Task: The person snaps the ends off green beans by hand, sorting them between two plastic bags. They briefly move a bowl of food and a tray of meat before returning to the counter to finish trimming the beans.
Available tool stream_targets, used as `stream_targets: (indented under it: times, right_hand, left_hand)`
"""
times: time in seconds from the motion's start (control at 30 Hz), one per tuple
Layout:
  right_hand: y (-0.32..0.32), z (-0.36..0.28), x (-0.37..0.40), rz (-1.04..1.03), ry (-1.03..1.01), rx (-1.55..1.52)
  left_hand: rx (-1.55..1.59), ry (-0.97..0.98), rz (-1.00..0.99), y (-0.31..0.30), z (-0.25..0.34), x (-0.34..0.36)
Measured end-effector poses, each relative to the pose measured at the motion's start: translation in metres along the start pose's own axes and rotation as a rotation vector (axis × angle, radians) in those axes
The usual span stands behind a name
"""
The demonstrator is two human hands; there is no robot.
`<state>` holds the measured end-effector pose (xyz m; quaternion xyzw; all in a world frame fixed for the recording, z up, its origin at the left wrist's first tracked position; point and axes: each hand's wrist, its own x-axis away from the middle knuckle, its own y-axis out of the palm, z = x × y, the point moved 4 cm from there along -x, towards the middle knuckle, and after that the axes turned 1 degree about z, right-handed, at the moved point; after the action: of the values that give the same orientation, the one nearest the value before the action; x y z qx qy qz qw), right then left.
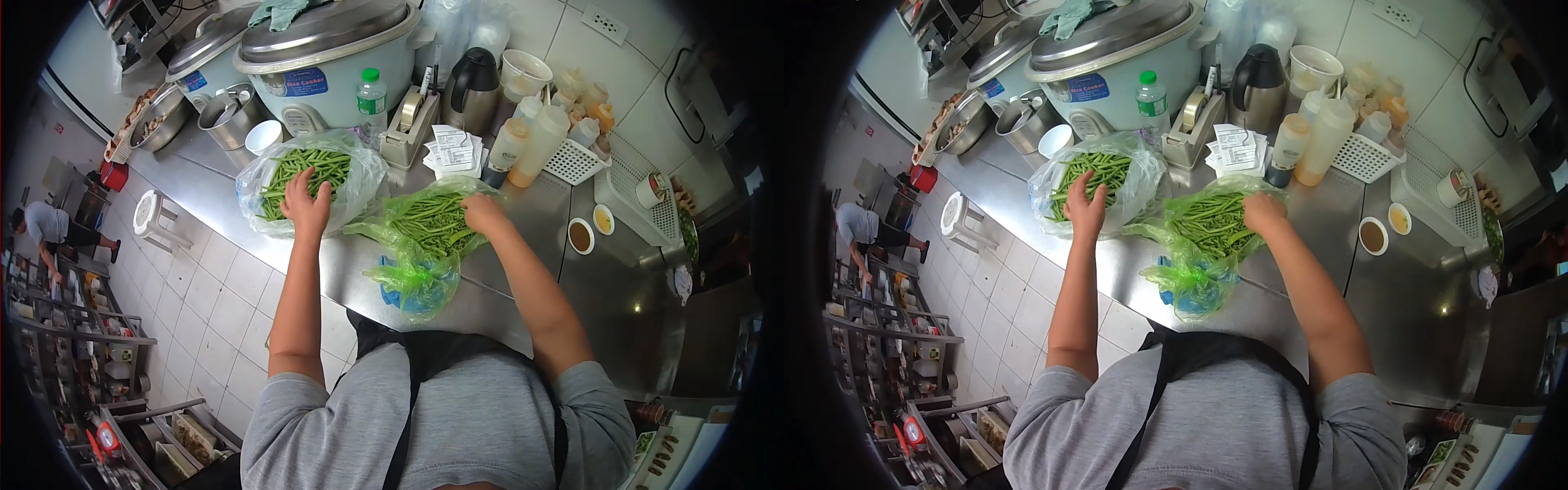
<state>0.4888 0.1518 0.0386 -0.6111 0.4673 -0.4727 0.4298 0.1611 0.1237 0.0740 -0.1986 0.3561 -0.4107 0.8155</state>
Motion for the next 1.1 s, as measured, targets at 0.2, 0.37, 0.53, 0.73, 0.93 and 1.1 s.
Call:
stream_targets:
  times: [0.2,0.37,0.53,0.73,0.93,1.1]
  right_hand:
    - [0.011,0.002,-0.006,0.128,-0.060,-0.062]
    - [0.025,-0.002,-0.014,0.187,-0.131,0.044]
    - [0.000,-0.021,0.006,0.220,-0.226,-0.006]
    - [-0.042,-0.037,0.044,0.310,-0.342,-0.388]
    - [-0.035,-0.020,0.042,0.219,-0.290,-0.507]
    - [-0.029,-0.023,0.037,0.174,-0.237,-0.378]
  left_hand:
    - [0.186,0.405,0.121,-0.015,0.074,0.024]
    - [0.350,0.514,-0.090,0.020,0.105,0.052]
    - [0.313,0.485,-0.460,0.065,0.113,0.079]
    - [0.191,0.519,-0.486,0.082,0.124,0.089]
    - [0.207,0.519,-0.437,0.076,0.129,0.086]
    - [0.171,0.506,-0.420,0.071,0.128,0.086]
